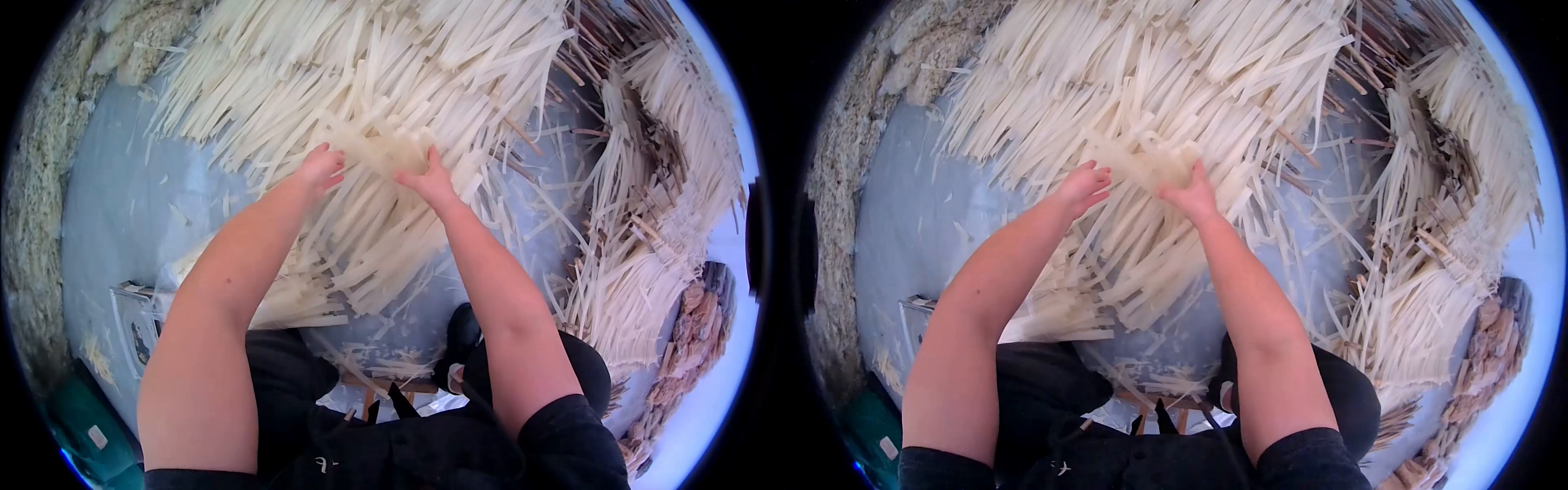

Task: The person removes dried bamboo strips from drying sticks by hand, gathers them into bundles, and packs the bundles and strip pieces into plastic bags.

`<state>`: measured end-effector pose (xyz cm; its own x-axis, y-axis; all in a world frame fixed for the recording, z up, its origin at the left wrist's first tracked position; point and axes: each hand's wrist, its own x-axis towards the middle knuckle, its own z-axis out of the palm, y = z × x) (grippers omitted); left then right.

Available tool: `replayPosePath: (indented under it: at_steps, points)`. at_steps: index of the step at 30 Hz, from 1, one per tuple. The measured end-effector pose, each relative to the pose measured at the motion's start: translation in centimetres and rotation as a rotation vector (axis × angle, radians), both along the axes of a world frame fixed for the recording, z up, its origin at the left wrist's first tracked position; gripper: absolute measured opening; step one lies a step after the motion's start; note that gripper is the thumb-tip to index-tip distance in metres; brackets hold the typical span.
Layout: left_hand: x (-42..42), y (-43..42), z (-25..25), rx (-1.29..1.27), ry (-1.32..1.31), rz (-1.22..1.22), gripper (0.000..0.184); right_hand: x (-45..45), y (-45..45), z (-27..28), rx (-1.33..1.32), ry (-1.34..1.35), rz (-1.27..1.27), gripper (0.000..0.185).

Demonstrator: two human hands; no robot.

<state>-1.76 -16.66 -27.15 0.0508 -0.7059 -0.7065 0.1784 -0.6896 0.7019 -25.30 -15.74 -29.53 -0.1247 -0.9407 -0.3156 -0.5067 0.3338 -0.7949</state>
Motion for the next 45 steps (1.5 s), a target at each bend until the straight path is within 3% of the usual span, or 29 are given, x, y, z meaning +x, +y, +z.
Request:
replayPosePath:
  at_steps: [1,3,7,9,10,12,13,14,15,19,21,24,28,30,31,33,36,39,41,45]
  points:
    - [-0.3,-0.1,0.2,0.007,-0.006,-0.002,0.043,0.6,0.1,-0.1,-0.048,0.029,0.074,0.112]
    - [-1.2,0.0,0.8,-0.029,0.230,-0.001,0.047,1.6,0.8,0.5,-0.090,0.057,0.138,0.113]
    - [-3.0,-0.4,2.5,-0.074,0.230,-0.177,0.045,3.0,1.4,2.6,-0.183,0.159,0.131,0.092]
    - [-4.1,-0.2,4.8,-0.248,-0.222,-0.642,0.036,3.0,1.7,3.1,-0.223,0.185,0.118,0.081]
    - [-4.3,-0.1,4.8,-0.245,-0.222,-0.648,0.036,2.9,1.6,3.5,-0.229,0.032,0.016,0.072]
    - [-4.2,-0.4,4.9,-0.604,-0.311,-0.648,0.035,2.6,1.1,3.5,-0.241,-0.122,-0.090,0.063]
    - [-4.0,-0.6,4.9,-0.606,-0.311,-0.650,0.035,2.2,0.7,3.3,-0.339,-0.283,-0.167,0.059]
    - [-3.7,-0.8,4.8,-0.657,-0.283,-0.540,0.038,1.8,0.5,3.2,-0.438,-0.444,-0.243,0.055]
    - [-3.4,-0.9,4.5,-0.708,-0.252,-0.429,0.042,1.3,0.4,3.8,-0.442,-0.442,-0.243,0.055]
    - [-1.1,0.9,1.9,-0.456,-0.461,-0.582,0.048,-0.1,0.1,8.8,-0.518,-0.509,-0.315,0.037]
    - [-0.4,2.6,1.4,-0.366,-0.662,-0.803,0.053,-0.3,0.0,11.2,-0.520,-0.543,-0.294,0.030]
    - [0.5,2.9,-1.4,-0.489,-0.668,-0.739,0.061,-0.9,-0.4,15.1,-0.673,-0.648,-0.307,0.028]
    - [-2.1,2.4,4.6,-0.664,-0.679,-0.456,0.062,-1.4,0.2,19.8,-0.601,-0.595,-0.156,0.024]
    - [-3.0,0.7,5.9,-0.546,-0.185,-0.379,0.058,-0.8,0.9,20.4,-0.568,-0.606,-0.089,0.022]
    - [-3.9,0.5,7.4,-0.549,-0.183,-0.375,0.058,-0.2,1.6,20.2,-0.592,-0.634,-0.058,0.023]
    - [-5.3,0.0,10.5,-0.467,0.138,-0.199,0.056,1.1,2.7,20.3,-0.614,-0.663,-0.024,0.025]
    - [-5.8,-1.3,14.6,-0.656,0.125,-0.278,0.061,2.0,3.7,22.6,-0.744,-0.503,0.008,0.029]
    - [-5.0,-0.6,20.0,-0.787,0.064,-0.453,0.058,1.3,3.8,26.3,-0.872,-0.665,0.108,0.031]
    - [-4.7,0.4,22.4,-0.813,0.168,-0.465,0.051,0.9,4.0,28.4,-0.860,-0.823,0.079,0.028]
    - [-3.9,5.2,25.8,-0.812,0.003,-0.463,0.044,0.7,5.4,30.9,-0.925,-0.792,0.063,0.027]
